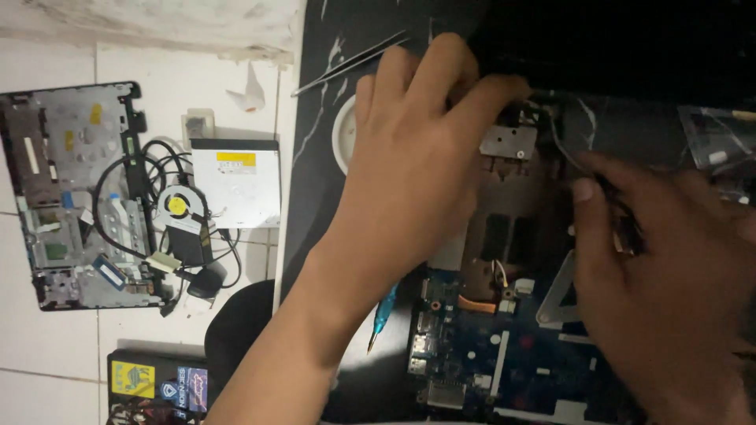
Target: Installing a motherboard into a laptop chassis and connecting internal ribbon cables.
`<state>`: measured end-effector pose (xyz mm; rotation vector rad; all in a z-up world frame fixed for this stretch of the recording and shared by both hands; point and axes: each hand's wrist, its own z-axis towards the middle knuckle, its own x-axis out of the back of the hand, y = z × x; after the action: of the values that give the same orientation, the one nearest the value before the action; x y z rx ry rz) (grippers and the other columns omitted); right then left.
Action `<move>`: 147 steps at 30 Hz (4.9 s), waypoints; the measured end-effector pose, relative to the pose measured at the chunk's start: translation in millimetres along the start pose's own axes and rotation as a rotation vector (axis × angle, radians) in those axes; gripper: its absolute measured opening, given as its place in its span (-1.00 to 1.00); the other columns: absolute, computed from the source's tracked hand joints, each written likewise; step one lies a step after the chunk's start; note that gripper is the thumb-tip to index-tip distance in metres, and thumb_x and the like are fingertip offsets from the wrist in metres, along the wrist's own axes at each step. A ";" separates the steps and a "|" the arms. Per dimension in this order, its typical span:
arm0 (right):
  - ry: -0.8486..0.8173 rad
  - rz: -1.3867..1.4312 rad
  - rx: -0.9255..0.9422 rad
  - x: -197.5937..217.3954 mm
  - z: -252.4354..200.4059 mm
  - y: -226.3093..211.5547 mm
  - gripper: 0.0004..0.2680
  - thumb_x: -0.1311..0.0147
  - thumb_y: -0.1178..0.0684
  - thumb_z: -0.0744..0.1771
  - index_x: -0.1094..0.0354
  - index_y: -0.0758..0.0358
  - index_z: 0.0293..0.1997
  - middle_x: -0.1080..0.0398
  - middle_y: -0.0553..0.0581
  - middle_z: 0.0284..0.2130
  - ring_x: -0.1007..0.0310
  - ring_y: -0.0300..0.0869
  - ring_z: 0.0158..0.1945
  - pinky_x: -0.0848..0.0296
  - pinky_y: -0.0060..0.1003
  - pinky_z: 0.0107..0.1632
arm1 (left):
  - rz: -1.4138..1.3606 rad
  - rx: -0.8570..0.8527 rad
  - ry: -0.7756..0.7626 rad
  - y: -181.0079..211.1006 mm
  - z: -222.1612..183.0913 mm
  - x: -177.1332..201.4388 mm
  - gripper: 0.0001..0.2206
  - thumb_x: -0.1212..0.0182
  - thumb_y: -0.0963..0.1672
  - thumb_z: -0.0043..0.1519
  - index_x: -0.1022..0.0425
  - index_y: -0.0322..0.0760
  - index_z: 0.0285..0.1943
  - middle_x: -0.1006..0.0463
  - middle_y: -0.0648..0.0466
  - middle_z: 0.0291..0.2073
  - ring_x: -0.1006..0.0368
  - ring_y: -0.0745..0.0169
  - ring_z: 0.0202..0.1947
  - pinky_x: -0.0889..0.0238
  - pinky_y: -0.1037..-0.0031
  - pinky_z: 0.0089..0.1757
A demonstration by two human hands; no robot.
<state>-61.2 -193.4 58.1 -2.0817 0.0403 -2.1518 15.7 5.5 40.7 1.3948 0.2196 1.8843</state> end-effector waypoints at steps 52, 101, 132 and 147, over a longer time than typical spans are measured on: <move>-0.148 0.205 -0.223 4.4 13.5 -4.4 -0.83 -0.16 0.31 0.48 -0.51 0.52 0.22 -0.40 0.33 -0.41 -0.33 -0.03 -0.46 -0.31 -0.15 -0.33 | 0.108 0.005 -0.001 10.1 4.6 -9.3 -0.72 -0.44 -0.23 0.23 -0.69 -0.06 0.10 -0.14 -0.01 -0.19 -0.05 0.04 -0.19 0.00 0.25 -0.06; -0.091 -0.045 -0.075 2.5 -2.0 -24.8 -0.79 -0.37 0.23 0.44 -0.62 0.43 0.23 -0.50 0.31 -0.40 -0.36 -0.07 -0.60 -0.30 -0.24 -0.47 | 0.241 -0.443 -0.155 -15.6 16.3 10.7 -0.80 -0.33 -0.09 0.29 -0.63 -0.03 0.09 -0.45 0.18 0.11 -0.25 0.16 0.07 -0.09 0.39 0.04; -0.128 0.003 0.035 5.9 10.3 -24.1 -0.88 -0.30 0.37 0.40 -0.60 0.34 -0.01 -0.49 0.20 -0.40 -0.36 -0.09 -0.49 -0.32 -0.20 -0.33 | -0.015 -0.435 -0.078 -24.2 15.3 0.5 -0.96 -0.38 -0.12 0.22 -0.70 -0.13 -0.24 -0.49 0.08 -0.03 -0.24 0.07 0.02 -0.04 0.27 0.03; -0.167 -0.207 0.176 -2.8 2.4 14.5 -0.84 -0.29 0.15 0.44 -0.60 0.08 0.16 -0.51 -0.04 -0.39 -0.35 -0.29 -0.56 -0.34 -0.29 -0.26 | -0.037 -0.439 -0.143 -19.8 21.3 4.6 -0.97 -0.42 -0.17 0.19 -0.72 -0.20 -0.24 -0.55 0.09 -0.05 -0.27 0.04 0.01 -0.06 0.21 0.11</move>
<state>-57.4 -207.2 53.7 -2.2366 -0.3847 -1.9934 43.2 16.0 41.6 1.2027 -0.2267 1.6649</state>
